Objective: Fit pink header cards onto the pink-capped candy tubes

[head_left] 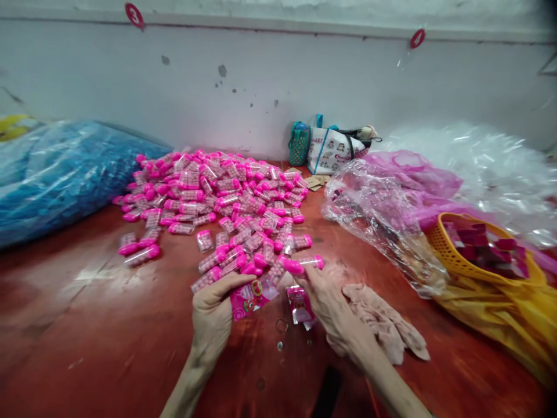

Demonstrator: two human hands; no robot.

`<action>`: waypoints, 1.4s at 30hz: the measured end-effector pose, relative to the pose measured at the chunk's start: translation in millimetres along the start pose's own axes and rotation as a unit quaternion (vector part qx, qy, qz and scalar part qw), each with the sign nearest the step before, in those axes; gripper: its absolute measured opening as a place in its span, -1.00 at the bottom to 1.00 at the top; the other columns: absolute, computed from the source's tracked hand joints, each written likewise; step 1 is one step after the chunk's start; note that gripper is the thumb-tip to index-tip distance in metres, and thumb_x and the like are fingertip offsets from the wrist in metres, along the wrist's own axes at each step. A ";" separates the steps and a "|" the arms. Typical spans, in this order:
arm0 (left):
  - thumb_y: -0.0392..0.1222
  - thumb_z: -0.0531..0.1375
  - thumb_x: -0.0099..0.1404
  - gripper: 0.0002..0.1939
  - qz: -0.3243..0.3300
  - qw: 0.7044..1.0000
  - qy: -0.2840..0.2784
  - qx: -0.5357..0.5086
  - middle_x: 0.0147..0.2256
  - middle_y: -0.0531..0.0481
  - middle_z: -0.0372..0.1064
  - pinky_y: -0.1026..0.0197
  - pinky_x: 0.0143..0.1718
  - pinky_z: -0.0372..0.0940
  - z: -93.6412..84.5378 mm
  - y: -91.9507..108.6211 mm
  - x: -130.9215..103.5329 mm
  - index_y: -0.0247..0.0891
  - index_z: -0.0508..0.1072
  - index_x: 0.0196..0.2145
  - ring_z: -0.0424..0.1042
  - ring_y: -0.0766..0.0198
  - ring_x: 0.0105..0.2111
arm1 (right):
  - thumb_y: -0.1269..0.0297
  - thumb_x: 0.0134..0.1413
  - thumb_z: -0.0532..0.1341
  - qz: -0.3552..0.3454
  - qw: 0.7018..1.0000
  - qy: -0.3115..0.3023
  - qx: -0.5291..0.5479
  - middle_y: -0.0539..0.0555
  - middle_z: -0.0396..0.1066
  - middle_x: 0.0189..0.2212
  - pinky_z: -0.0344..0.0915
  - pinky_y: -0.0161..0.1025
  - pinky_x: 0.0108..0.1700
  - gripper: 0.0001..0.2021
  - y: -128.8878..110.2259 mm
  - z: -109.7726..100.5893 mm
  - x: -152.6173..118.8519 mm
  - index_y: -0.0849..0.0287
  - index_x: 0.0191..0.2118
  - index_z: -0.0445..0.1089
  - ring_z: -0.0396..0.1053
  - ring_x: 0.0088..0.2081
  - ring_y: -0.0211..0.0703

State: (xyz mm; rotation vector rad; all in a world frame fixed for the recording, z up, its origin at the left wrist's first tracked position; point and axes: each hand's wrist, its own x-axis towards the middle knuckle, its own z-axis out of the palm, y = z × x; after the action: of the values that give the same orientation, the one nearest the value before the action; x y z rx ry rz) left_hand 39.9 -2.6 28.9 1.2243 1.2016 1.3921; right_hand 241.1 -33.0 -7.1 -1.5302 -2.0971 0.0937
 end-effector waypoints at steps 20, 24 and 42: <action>-0.48 0.24 -0.04 -0.69 0.056 0.991 -0.118 0.023 -0.51 0.06 0.52 0.35 -0.44 0.34 20.4 -4.1 5.9 -0.06 0.61 -0.47 0.46 0.26 -0.50 | 0.14 0.22 0.03 0.179 0.819 -0.153 0.523 -0.04 0.26 -0.52 0.19 -0.39 -0.45 -0.73 -15.1 -38.8 -4.6 0.16 -0.40 0.33 0.21 -0.49 -0.31; -0.43 0.26 -0.05 -0.77 0.000 0.987 -0.158 -0.002 -0.49 -0.02 0.52 0.31 -0.46 0.33 21.0 -6.6 10.9 -0.13 0.61 -0.48 0.45 0.21 -0.49 | 0.09 0.18 0.07 0.217 0.742 -0.195 0.603 -0.01 0.28 -0.48 0.22 -0.39 -0.47 -0.72 -11.6 -30.8 -8.1 0.18 -0.36 0.38 0.21 -0.50 -0.32; -0.32 0.28 0.01 -0.91 -0.147 0.941 -0.305 -0.011 -0.50 -0.07 0.49 0.33 -0.56 0.29 13.8 -19.8 23.6 -0.23 0.59 -0.48 0.41 0.26 -0.56 | 0.16 0.17 0.13 0.304 0.688 -0.128 0.647 -0.02 0.40 -0.47 0.14 -0.48 -0.57 -0.69 -25.8 -2.3 -25.9 0.11 0.00 0.23 0.24 -0.62 -0.46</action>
State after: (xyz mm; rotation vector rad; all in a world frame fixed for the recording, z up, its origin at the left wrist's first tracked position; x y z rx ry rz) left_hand 51.6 24.5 12.6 1.2709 0.8747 0.7186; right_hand 225.3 -66.0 -5.7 -1.1123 -0.9300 1.6910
